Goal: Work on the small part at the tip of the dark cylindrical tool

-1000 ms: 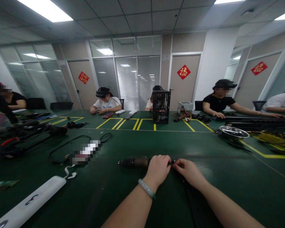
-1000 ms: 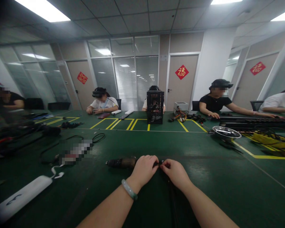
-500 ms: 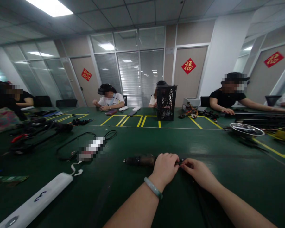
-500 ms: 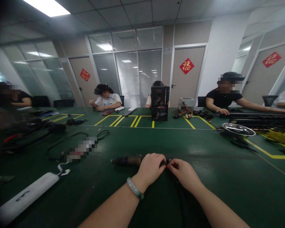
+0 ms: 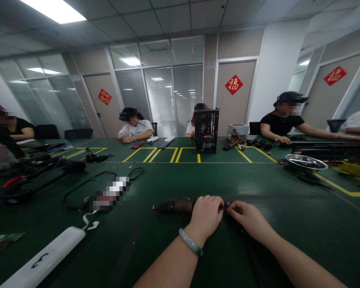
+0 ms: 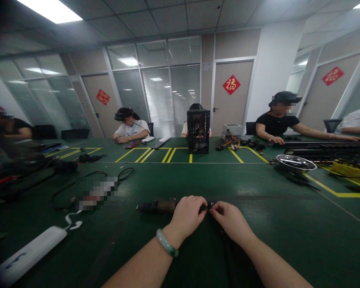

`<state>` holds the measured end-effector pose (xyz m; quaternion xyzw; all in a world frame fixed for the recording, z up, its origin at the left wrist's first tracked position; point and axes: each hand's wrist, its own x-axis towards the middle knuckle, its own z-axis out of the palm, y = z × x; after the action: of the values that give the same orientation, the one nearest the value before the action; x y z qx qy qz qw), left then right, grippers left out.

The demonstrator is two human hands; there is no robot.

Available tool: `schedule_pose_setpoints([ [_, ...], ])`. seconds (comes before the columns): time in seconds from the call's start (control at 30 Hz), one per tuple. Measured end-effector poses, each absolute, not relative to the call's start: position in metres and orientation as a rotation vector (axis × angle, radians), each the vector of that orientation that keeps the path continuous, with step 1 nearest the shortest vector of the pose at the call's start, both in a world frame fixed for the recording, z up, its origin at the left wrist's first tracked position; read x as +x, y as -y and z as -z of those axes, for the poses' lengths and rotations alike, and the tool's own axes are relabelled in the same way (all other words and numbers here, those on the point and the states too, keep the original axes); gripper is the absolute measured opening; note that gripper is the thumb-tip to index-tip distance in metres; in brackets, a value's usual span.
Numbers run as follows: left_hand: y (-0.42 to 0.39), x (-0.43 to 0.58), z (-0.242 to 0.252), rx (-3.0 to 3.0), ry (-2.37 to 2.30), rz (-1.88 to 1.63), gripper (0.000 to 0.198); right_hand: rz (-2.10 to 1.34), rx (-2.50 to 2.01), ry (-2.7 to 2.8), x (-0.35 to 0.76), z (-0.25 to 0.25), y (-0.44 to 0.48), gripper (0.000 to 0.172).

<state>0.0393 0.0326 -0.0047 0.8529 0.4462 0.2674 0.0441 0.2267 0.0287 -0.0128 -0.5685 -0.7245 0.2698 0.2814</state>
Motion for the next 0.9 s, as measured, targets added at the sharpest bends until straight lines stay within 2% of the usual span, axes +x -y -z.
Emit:
schedule_pose_setpoints([
  [0.23, -0.0329, 0.0401, 0.0047, 2.641, -1.377, -0.801, 0.011, -0.749, -1.502, 1.961, 0.2275, 0.0147, -0.0288, 0.021],
  [0.5, -0.0302, 0.0397, 0.001, 2.615, -1.392, -0.794, 0.016, -0.751, -1.527, 1.962, 0.2246, 0.013, -0.0274, 0.021],
  [0.9, -0.0283, 0.0399, -0.0021, 2.606, -1.414, -0.74, 0.013, -0.755, -1.508, 1.922, 0.2276, 0.0183, -0.0301, 0.023],
])
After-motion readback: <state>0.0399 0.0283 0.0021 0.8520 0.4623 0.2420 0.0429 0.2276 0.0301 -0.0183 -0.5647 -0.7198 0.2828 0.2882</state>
